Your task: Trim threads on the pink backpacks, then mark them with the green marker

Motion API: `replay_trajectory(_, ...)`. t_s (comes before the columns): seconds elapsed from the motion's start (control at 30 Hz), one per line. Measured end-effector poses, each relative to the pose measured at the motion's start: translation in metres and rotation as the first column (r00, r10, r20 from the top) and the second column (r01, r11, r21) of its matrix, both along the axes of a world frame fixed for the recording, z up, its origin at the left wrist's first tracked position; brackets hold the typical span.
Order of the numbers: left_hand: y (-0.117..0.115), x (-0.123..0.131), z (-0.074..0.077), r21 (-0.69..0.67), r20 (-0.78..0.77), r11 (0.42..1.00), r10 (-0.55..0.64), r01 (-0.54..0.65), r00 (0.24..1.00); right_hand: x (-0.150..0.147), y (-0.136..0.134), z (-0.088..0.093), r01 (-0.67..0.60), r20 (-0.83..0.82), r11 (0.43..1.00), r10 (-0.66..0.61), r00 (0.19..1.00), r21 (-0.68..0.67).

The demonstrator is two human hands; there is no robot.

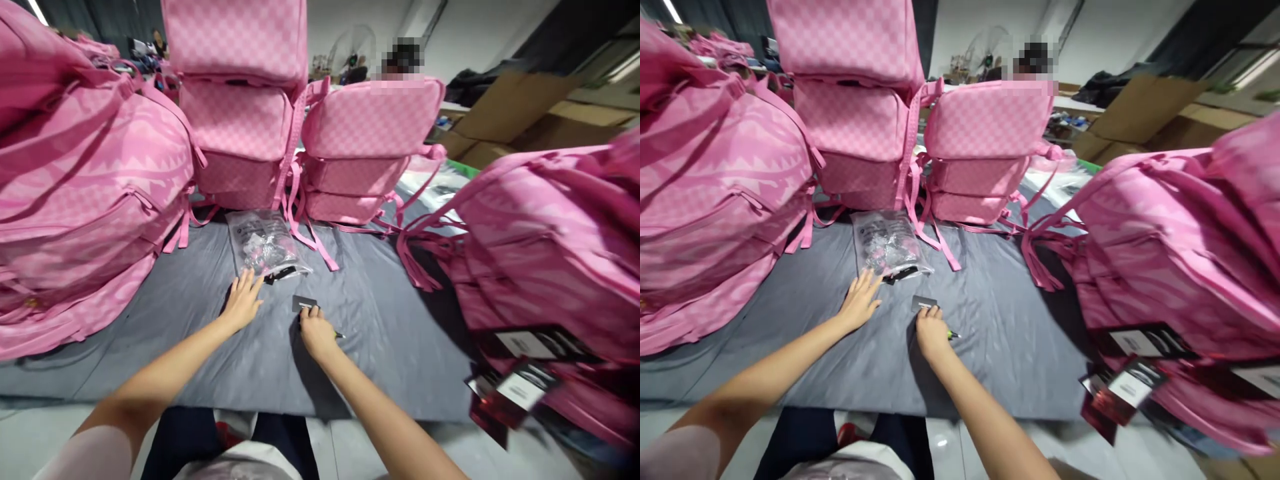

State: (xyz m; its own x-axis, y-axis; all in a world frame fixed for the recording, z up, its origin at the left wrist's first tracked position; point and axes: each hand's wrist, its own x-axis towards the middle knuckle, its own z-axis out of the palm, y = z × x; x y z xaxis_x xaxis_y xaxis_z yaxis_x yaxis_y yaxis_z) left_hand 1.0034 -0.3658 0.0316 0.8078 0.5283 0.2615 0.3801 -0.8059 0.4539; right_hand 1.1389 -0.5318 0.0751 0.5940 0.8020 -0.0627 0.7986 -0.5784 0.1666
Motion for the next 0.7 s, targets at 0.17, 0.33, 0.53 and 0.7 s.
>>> replay_trajectory(0.17, -0.058, 0.009, -0.008, -0.013, 0.043, 0.981, -0.194, 0.194, 0.98, -0.011, -0.008, -0.007, 0.084, -0.138, 0.984, -0.062, 0.988, 0.159)
replay_trajectory(0.33, -0.079, 0.021, -0.008, -0.066, 0.094, 0.991, -0.11, 0.117, 0.989, -0.008, -0.022, 0.006, 0.262, -0.423, 0.906, -0.106, 0.9, 0.332)
replay_trajectory(0.53, -0.02, 0.019, -0.005, -0.023, 0.166, 0.965, 0.262, -0.262, 0.951, -0.001, 0.032, 0.015, 0.599, -0.87, 0.733, -0.021, 0.493, 0.321)
replay_trajectory(0.7, 0.036, 0.033, 0.004, 0.071, 0.181, 0.949, 0.292, -0.309, 0.939, 0.0, 0.103, 0.026, 0.724, -0.951, 0.618, 0.218, 0.218, 0.307)
